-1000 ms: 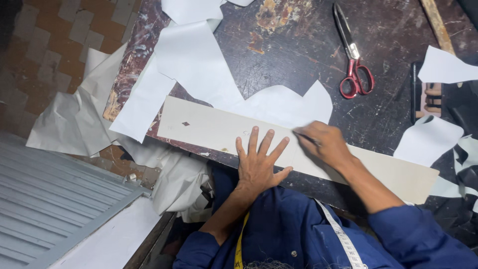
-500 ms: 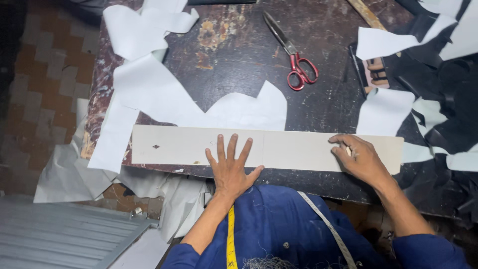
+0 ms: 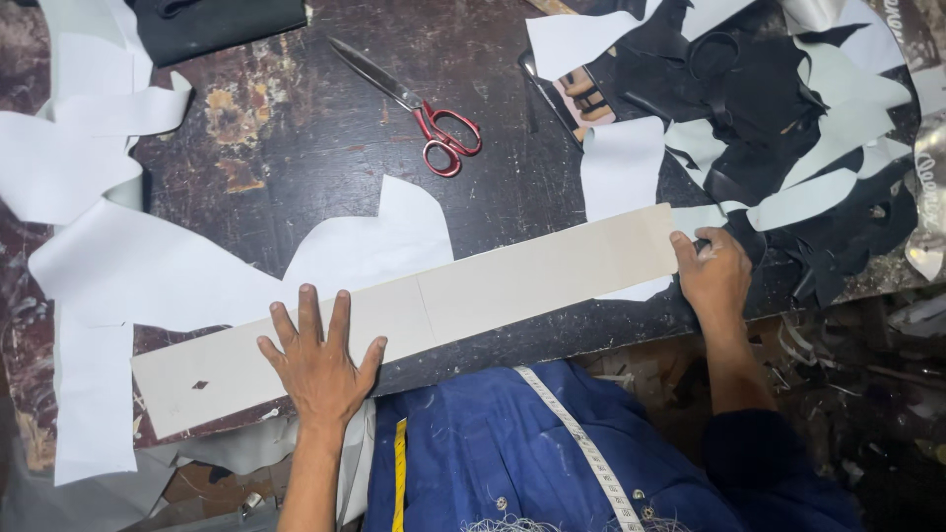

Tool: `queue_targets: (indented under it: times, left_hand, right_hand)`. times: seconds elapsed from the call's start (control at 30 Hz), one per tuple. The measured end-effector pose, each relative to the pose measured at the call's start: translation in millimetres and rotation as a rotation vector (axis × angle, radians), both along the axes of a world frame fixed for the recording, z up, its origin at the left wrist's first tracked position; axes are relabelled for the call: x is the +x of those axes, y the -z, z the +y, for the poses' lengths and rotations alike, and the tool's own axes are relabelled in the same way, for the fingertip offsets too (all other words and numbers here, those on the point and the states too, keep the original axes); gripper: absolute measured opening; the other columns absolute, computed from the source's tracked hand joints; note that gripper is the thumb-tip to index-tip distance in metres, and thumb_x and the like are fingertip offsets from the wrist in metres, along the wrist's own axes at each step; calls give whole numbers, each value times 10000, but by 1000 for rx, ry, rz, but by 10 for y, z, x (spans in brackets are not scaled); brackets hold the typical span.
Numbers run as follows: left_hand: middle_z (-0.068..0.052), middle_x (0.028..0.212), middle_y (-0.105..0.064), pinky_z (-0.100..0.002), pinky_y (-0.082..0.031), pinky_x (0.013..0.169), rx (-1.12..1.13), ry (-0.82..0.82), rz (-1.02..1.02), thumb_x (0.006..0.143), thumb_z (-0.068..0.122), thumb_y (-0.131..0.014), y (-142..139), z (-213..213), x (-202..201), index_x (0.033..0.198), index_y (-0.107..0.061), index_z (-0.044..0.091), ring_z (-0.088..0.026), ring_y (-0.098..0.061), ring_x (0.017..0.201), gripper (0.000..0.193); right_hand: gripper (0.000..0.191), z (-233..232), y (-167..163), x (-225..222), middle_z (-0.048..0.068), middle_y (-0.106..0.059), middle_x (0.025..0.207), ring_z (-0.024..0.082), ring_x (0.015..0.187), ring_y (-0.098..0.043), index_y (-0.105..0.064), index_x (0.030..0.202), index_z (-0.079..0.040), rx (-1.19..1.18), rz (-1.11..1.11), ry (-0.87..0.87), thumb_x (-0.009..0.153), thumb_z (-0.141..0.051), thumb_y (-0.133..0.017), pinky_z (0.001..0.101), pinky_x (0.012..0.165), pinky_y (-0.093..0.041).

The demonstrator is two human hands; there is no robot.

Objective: The person aligns a printed pattern on a large sheet of white paper and traces its outline with chalk. They then use shears to cut the paper along the traced line, creating a pattern piece. The person repeats this process with a second pattern piece, cutting it out and setting it aside.

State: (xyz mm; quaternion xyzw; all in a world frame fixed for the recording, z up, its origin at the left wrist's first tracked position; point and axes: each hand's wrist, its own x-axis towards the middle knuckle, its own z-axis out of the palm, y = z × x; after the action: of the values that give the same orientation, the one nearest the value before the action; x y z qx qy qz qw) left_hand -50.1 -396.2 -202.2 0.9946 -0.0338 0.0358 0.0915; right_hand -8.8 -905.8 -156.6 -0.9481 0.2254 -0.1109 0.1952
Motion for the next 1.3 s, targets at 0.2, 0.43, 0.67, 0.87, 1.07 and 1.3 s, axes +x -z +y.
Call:
queue_targets:
  times: [0.2,0.43,0.67,0.87,1.07,1.3]
  left_hand:
    - [-57,1740,-95,-819,-76,1133,-56,-8,67,852,651,-571,142,-58,-21,1559,-449,251,-443,27,1565,821]
    - [-72,1730,-86,-810,-45,1139,-80,-8,123,824,656,-580,85,-153,-274,1536,-450,275,-420,53,1565,818]
    - [-110,1701,-134,-803,-129,1129,-18,-41,128,853,583,-638,132,-390,-564,1525,-465,262,-453,-18,1551,764]
    - [-119,1702,-171,-781,-125,1137,16,-32,101,860,639,-641,67,-340,-701,1566,-398,291,-431,-41,1558,825]
    - [-42,1680,-156,-780,-31,1133,-68,12,77,724,808,-621,60,-339,-723,1540,-347,388,-354,-2,1547,957]
    - [-20,1708,-121,-752,-24,1171,-26,39,70,755,828,-565,133,-370,-744,1544,-348,426,-323,29,1565,912]
  right_hand:
    - [377,-73,156,4,188,-731,954,301,839,-695,-756,973,2,139,24,30,911,-366,-809,424,757,-542]
    - [351,-208,94,-338,128,-730,913,219,802,-678,-746,1026,-23,279,255,153,902,-349,-787,382,698,-531]
    - [376,-394,158,-736,145,-724,912,235,817,-677,-741,1069,-9,260,225,86,951,-366,-762,376,734,-539]
    - [244,-439,484,-809,133,-685,908,183,757,-617,-669,1044,0,464,140,128,1065,-213,-787,323,677,-504]
    - [177,-552,511,-859,127,-708,996,135,832,-666,-653,1049,47,401,-72,-149,1115,-95,-736,253,736,-529]
    - [211,-397,258,-792,99,-699,878,122,765,-662,-695,1057,54,512,-22,-10,1067,-149,-749,264,690,-531]
